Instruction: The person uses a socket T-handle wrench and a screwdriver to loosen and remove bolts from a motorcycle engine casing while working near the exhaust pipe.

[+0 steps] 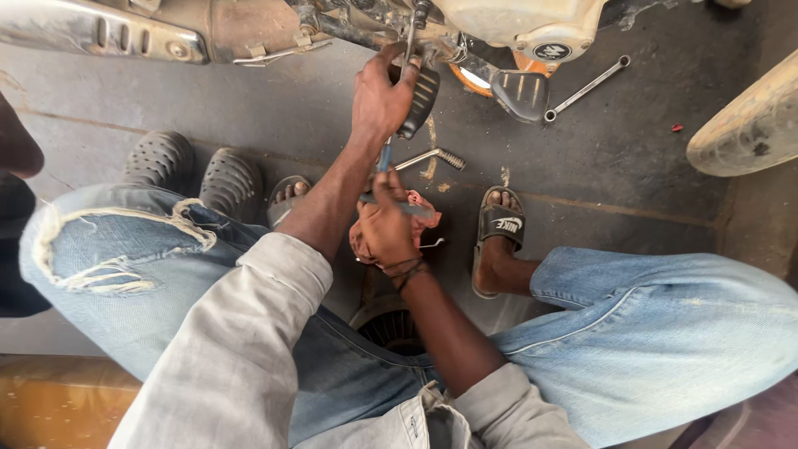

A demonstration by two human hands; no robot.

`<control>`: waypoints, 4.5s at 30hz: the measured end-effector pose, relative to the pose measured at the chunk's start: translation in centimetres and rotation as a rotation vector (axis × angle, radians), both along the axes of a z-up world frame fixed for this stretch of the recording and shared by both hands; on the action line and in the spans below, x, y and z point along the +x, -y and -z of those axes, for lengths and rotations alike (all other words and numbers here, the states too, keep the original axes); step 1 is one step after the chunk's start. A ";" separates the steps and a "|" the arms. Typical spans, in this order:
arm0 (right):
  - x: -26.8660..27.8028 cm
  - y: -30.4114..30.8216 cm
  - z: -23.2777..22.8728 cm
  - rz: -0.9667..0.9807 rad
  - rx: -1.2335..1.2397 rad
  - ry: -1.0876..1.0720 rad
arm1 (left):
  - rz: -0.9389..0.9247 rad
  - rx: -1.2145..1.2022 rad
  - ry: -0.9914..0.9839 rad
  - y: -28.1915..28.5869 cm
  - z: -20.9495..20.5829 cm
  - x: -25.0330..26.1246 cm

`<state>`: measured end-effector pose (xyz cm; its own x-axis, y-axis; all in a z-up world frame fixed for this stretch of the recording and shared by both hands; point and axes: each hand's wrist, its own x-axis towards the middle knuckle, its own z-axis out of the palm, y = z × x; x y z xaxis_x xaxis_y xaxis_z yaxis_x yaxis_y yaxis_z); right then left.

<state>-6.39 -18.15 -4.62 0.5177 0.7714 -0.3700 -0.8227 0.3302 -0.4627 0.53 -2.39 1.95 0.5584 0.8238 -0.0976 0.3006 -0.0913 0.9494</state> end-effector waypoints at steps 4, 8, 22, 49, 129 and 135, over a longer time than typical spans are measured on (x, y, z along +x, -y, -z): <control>-1.0 0.6 -2.0 -0.096 -0.189 0.385 | -0.084 0.362 0.080 -0.6 2.1 0.3; -1.9 1.8 -3.2 -0.064 -0.436 0.651 | -0.229 0.665 0.153 -2.0 2.9 2.2; -2.9 4.9 -3.9 -0.262 -0.105 0.317 | 0.075 -0.792 0.810 -6.1 6.3 6.6; -2.9 5.4 -2.8 -0.190 -0.330 0.847 | 0.125 -0.457 0.419 -6.3 6.5 7.7; -5.2 -0.1 -3.2 0.063 -0.611 1.010 | 0.050 -0.484 0.473 -6.7 5.8 6.1; -4.8 -0.1 -3.7 -0.011 -0.597 0.861 | 0.047 -0.477 0.532 -6.4 6.0 5.7</control>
